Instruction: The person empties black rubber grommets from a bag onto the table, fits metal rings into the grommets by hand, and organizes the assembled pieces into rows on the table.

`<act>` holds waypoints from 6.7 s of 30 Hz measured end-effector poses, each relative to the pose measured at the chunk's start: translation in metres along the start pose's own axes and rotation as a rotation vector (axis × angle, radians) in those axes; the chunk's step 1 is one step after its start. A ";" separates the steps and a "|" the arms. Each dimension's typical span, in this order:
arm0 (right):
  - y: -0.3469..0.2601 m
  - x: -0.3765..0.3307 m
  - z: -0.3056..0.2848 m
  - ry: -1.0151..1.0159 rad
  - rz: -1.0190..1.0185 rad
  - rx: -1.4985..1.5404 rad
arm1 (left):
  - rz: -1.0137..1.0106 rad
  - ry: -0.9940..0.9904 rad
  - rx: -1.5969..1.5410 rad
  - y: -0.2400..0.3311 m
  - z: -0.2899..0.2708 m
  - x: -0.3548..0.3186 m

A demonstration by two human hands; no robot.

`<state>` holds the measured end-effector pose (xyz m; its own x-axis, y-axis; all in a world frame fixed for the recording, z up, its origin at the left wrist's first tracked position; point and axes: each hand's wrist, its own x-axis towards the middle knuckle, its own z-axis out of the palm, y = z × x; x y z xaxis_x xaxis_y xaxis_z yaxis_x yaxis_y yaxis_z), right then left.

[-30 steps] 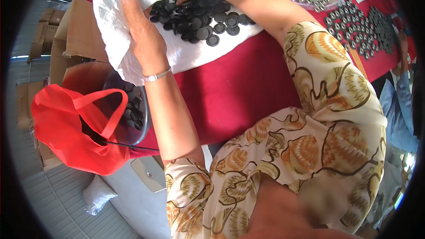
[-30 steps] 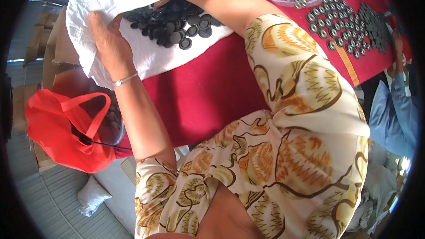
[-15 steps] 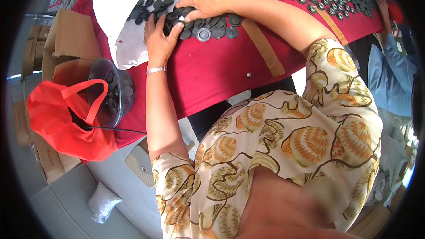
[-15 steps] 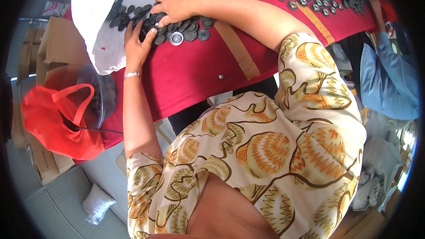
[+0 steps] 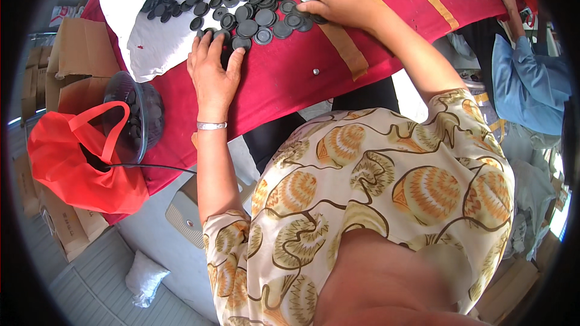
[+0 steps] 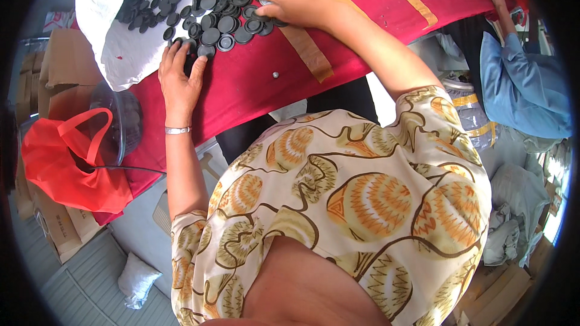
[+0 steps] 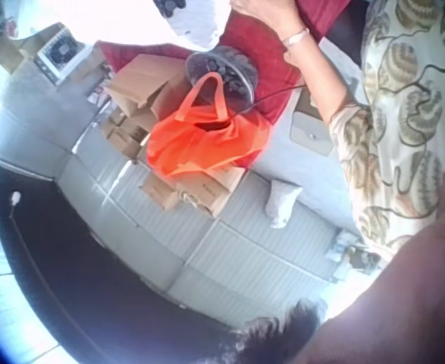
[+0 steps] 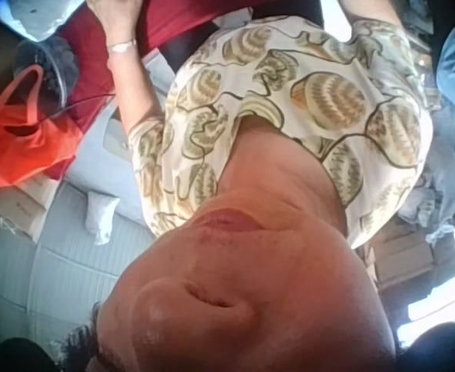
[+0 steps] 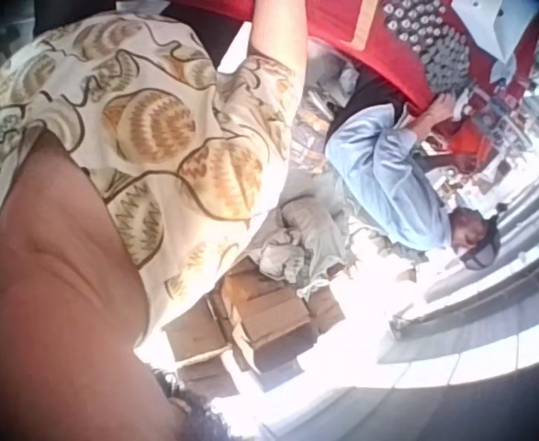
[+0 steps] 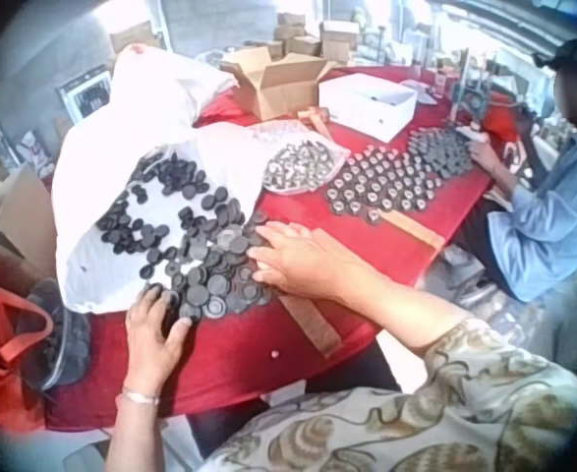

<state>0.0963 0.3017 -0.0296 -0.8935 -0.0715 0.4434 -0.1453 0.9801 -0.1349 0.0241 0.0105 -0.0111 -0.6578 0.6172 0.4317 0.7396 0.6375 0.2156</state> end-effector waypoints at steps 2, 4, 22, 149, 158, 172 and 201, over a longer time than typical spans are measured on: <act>-0.033 -0.001 0.000 -0.027 -0.094 0.026 | -0.006 0.043 -0.049 0.011 0.001 -0.001; -0.048 -0.007 0.004 -0.043 -0.219 0.090 | 0.049 0.004 -0.016 0.020 0.005 0.003; -0.033 0.024 -0.010 0.153 -0.077 0.269 | 0.068 0.113 -0.563 0.043 -0.034 0.038; 0.067 -0.071 -0.060 0.252 0.627 0.325 | -0.775 -0.852 -2.206 0.118 0.068 0.093; 0.062 -0.073 -0.058 0.198 0.741 0.424 | -0.181 -0.405 -0.896 0.160 0.067 0.087; 0.036 -0.072 -0.093 -0.295 0.360 0.165 | 0.354 -0.504 -0.171 0.176 0.072 0.125; 0.064 -0.086 -0.067 0.135 0.425 0.390 | 0.203 -0.492 -0.313 0.204 0.073 0.100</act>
<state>0.1925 0.3833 -0.0170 -0.8493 0.3615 0.3847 0.0449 0.7756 -0.6297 0.0990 0.2363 0.0122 -0.4329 0.8999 0.0528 0.8145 0.3654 0.4506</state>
